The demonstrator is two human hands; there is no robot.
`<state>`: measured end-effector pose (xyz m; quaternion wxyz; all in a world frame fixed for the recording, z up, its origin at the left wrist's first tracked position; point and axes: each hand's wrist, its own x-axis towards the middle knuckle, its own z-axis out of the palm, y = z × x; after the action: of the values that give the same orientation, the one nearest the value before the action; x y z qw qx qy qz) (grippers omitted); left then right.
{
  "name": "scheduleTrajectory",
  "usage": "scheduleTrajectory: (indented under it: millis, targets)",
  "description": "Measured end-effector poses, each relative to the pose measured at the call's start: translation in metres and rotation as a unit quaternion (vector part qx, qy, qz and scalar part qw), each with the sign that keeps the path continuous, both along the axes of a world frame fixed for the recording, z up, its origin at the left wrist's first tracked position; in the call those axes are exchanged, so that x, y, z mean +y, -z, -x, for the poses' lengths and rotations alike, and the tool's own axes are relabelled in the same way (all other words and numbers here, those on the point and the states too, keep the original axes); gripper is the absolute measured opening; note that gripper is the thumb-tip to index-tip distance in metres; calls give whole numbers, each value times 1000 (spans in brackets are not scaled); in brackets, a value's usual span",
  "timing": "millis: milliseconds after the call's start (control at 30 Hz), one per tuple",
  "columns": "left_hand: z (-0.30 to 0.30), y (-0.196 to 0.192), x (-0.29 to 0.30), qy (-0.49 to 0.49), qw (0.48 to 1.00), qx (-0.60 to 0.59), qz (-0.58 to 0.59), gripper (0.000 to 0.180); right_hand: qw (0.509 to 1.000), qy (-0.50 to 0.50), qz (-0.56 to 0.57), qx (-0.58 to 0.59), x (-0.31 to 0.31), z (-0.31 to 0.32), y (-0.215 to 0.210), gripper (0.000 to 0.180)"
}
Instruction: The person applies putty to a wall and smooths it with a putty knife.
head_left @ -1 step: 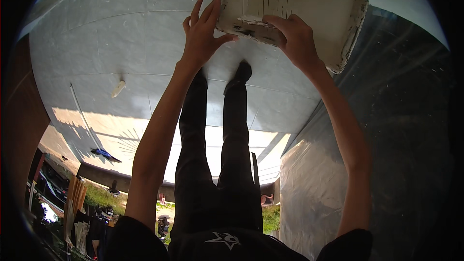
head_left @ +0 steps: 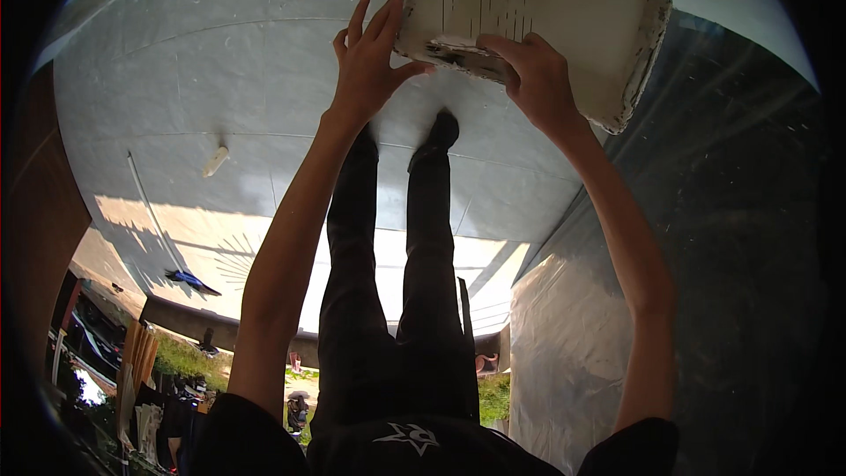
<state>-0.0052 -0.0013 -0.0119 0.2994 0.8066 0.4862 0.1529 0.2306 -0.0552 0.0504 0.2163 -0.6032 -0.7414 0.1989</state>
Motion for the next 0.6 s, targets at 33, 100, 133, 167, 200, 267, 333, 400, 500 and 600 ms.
scheduleTrajectory:
  millis: [33, 100, 133, 167, 200, 267, 333, 400, 500, 600]
  targets:
    - [0, 1, 0, -1, 1000, 0, 0, 112, 999, 9, 29, 10, -7, 5, 0, 43]
    - [0, 1, 0, -3, 1000, 1, -4, 111, 998, 17, 58, 20, -10, 8, -1, 41]
    - [-1, 0, 0, -3, 1000, 1, -5, 111, 995, 35, 89, 6, -10, 10, -3, 39]
    - [-1, -1, -1, -5, 1000, 6, -3, 111, 991, 53, 119, -7, -9, 10, -4, 37]
    - [-3, -1, -1, -6, 1000, 10, -1, 110, 992, 52, 118, -8, -3, 8, -5, 37]
    - [-3, 0, 0, -4, 1000, 10, -3, 110, 976, 59, 203, 45, 18, 1, -4, 37]
    - [-2, 0, 0, -1, 1000, 10, -6, 110, 959, 63, 273, 52, 41, -4, -10, 39]
    - [-2, -2, 0, -1, 1000, 30, 5, 113, 943, 34, 328, 53, 55, -13, -2, 46]
    - [-2, -9, 0, 9, 999, 32, 19, 114, 920, 13, 387, 66, 69, -25, 5, 54]
    - [5, -23, 2, 32, 996, 69, 42, 114, 866, 62, 460, 186, 69, -27, -5, 59]
